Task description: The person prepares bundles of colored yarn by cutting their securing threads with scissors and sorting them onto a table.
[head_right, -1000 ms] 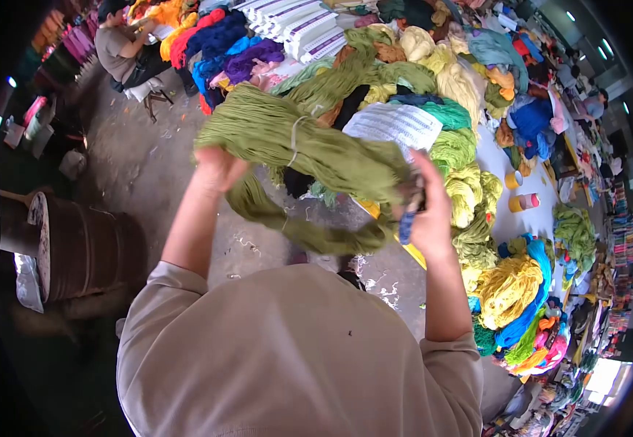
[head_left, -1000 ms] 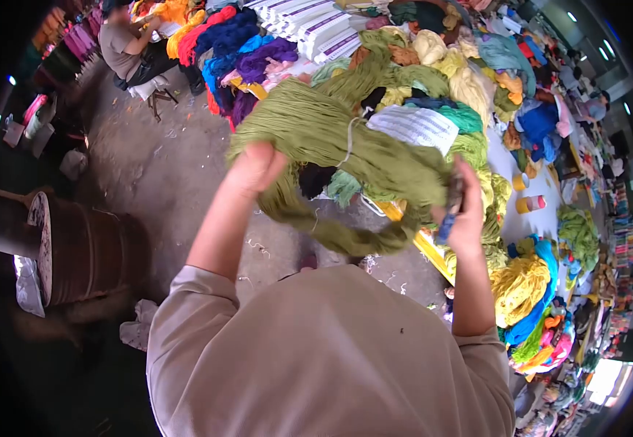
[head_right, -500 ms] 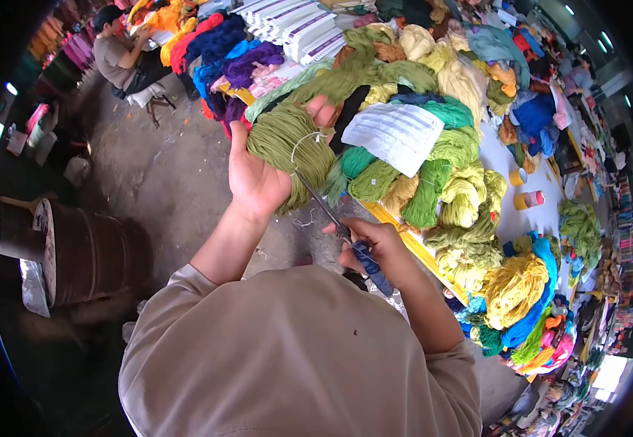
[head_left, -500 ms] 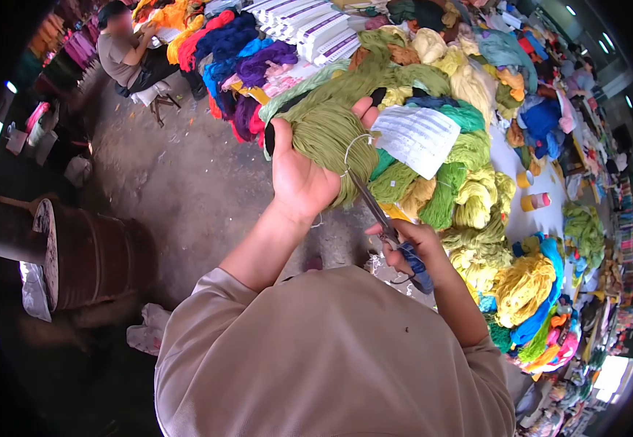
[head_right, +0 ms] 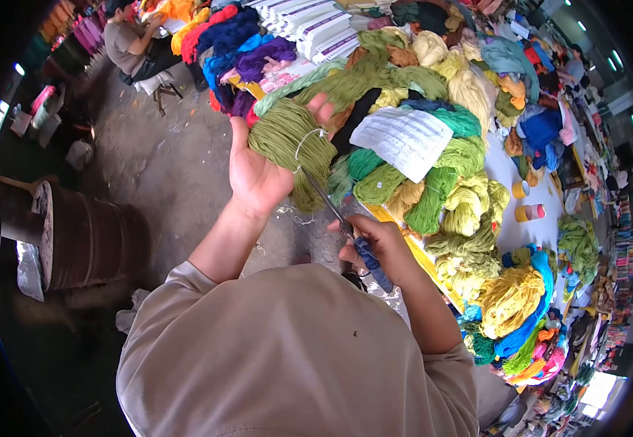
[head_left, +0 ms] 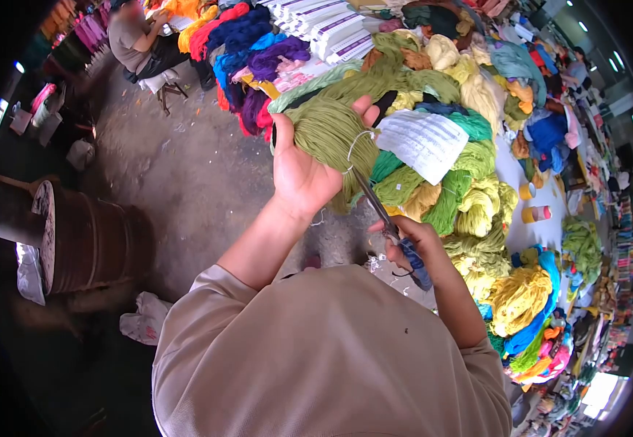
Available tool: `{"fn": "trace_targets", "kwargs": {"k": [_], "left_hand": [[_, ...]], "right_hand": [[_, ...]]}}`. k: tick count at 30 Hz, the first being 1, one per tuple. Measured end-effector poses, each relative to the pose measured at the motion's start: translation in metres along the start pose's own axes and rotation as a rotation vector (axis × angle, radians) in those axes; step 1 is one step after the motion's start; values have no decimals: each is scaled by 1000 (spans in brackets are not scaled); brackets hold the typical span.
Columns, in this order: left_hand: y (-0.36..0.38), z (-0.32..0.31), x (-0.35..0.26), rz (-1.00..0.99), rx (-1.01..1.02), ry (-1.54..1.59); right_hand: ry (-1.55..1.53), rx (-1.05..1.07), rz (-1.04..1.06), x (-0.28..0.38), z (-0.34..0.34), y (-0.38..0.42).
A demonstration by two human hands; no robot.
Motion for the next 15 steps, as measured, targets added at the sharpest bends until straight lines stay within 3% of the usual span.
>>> {"fn": "trace_targets", "kwargs": {"k": [3,9,11,12,14,15], "left_hand": [[3,5,7,32,-35,-11],[16,14,28,137,-47,-58],[23,19,38,188,-59,-64],[25,22,42,198,-42,-75],[26,26,45,224,-35,-59],[26,25,45,232,-35,-59]], "right_hand": [[5,-22,3,2,2,-2],[-327,49,-268,-5,0,-7],[51,-98,126,8,2,-8],[54,-116,90,8,2,-7],[284,-143,233,15,1,2],[257,-155,255,18,2,6]]}}
Point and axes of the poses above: each hand's wrist, its own y-axis away from the middle knuckle, its own z-axis out of the back of the hand, x = y × z, the point moved 6 cm from there along -y, towards the middle knuckle, and after that the axes turned 15 degrees about -z, right-handed, at the moved point
